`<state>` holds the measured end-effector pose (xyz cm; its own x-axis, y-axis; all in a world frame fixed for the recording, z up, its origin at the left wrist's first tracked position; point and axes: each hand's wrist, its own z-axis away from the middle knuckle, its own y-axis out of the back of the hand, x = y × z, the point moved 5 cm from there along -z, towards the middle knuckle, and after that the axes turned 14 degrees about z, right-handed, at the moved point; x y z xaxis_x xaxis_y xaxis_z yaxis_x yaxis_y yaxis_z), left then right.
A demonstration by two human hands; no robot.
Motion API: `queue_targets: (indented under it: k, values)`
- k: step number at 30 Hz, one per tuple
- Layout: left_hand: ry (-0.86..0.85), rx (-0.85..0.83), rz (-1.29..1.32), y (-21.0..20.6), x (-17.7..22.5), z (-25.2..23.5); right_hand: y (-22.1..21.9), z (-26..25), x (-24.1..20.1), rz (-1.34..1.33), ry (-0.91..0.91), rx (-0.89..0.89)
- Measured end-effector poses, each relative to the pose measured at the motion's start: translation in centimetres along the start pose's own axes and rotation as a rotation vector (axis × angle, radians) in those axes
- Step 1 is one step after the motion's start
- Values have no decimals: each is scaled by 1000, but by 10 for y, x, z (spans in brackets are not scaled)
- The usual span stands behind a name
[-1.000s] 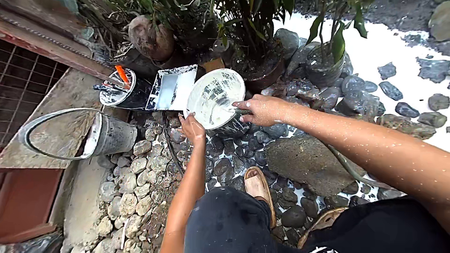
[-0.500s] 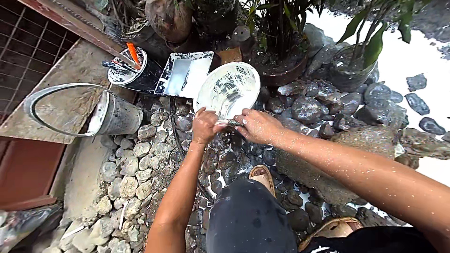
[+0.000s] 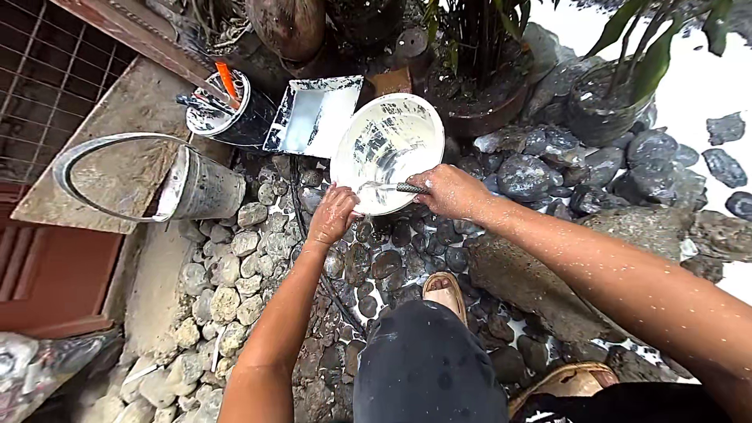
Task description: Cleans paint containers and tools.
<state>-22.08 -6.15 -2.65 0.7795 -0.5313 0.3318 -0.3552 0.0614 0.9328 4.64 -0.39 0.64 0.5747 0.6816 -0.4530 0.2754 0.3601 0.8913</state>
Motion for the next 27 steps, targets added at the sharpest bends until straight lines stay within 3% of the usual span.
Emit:
queue_targets:
  k: [4, 8, 11, 15, 18, 20, 25, 27]
  values:
    - [15, 138, -123, -5, 37, -23, 8, 6, -8, 80, 12, -38]
    - [206, 198, -46, -23, 98, -55, -4, 3, -29, 31, 86, -28]
    - [65, 148, -21, -24, 80, -36, -10, -2, -23, 10, 114, -5]
    - [148, 61, 8, -1, 3, 14, -16, -3, -22, 13, 164, 6]
    - [183, 44, 38, -11, 28, -4, -12, -6, -4, 18, 151, 43]
    - [101, 130, 5, -25, 58, -18, -13, -6, 2, 22, 134, 27]
    - [55, 77, -80, -18, 14, 13, -12, -7, 4, 27, 134, -3]
    - [97, 48, -77, -19, 26, 6, -12, -8, 7, 18, 118, 7]
